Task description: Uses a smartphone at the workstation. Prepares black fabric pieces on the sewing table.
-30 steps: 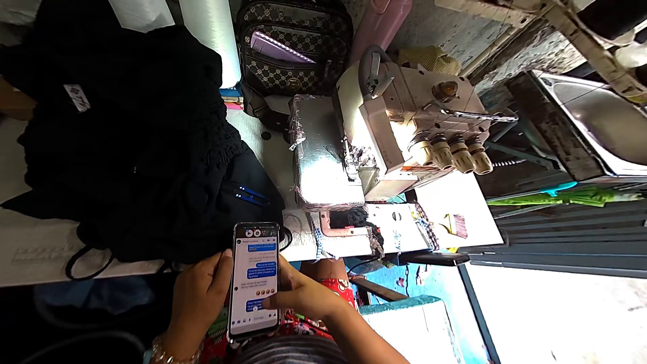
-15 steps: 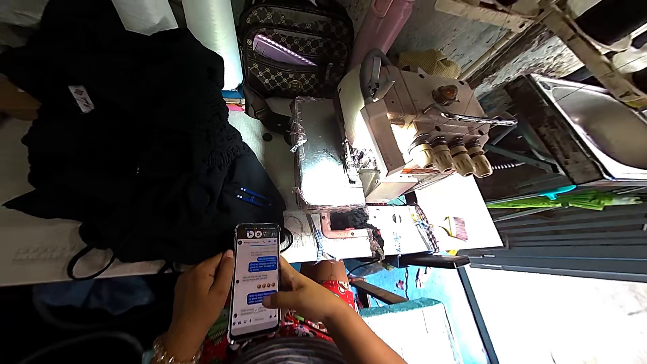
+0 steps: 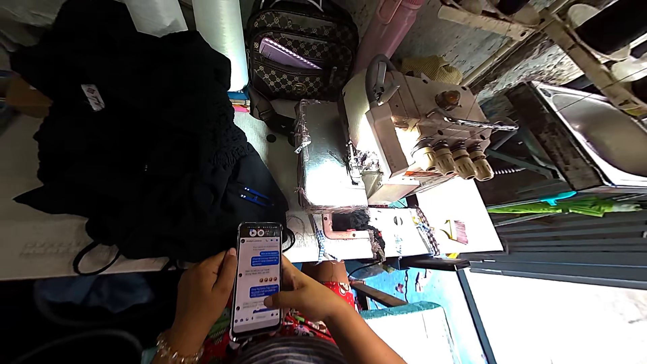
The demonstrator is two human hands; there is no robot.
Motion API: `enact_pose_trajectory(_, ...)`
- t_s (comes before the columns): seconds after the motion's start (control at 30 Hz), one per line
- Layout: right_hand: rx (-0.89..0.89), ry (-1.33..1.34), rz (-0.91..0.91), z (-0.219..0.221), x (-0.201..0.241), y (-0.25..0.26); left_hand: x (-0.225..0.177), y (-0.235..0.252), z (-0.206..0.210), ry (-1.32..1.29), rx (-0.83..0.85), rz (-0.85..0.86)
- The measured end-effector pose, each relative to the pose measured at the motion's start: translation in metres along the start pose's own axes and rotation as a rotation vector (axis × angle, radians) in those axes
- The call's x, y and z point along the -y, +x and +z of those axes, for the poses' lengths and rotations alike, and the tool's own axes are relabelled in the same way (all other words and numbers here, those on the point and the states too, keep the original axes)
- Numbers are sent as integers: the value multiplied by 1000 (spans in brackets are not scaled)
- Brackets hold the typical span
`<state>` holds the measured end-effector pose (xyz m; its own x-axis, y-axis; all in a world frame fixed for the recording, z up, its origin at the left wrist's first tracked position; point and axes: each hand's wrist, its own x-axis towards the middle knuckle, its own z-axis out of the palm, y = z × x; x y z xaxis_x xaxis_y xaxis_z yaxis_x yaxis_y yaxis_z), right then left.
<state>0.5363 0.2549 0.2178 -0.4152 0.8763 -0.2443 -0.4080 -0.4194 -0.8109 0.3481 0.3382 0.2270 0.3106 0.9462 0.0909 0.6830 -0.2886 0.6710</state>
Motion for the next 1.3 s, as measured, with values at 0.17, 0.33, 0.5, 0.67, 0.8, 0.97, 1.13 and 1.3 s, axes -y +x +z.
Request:
enact_pose_trajectory(0.17, 10, 6, -9, -1, -1, 0, 0, 0, 0, -3, 1, -10)
enact_pose_trajectory(0.33, 7, -7, -18, 0, 0, 0, 0, 1, 0, 5, 8, -6)
enact_pose_trajectory(0.5, -27, -17, 44, 2, 4, -2, 1, 1, 0, 1, 7, -5)
enact_pose_trajectory(0.67, -3, 10, 17, -1, 1, 0, 1, 0, 0, -1, 8, -7)
enact_pose_trajectory(0.8, -28, 1, 47, 1, 3, -1, 1, 1, 0, 2, 8, -9)
enact_pose_trajectory(0.97, -30, 21, 51, 1, 2, -2, 0, 0, 1, 15, 9, -6)
enact_pose_trajectory(1.13, 19, 20, -26, -2, -3, 0, 1, 0, 1, 5, 4, -5)
enact_pose_trajectory(1.3, -12, 11, 20, 0, 0, -2, 1, 0, 1, 36, -2, 14)
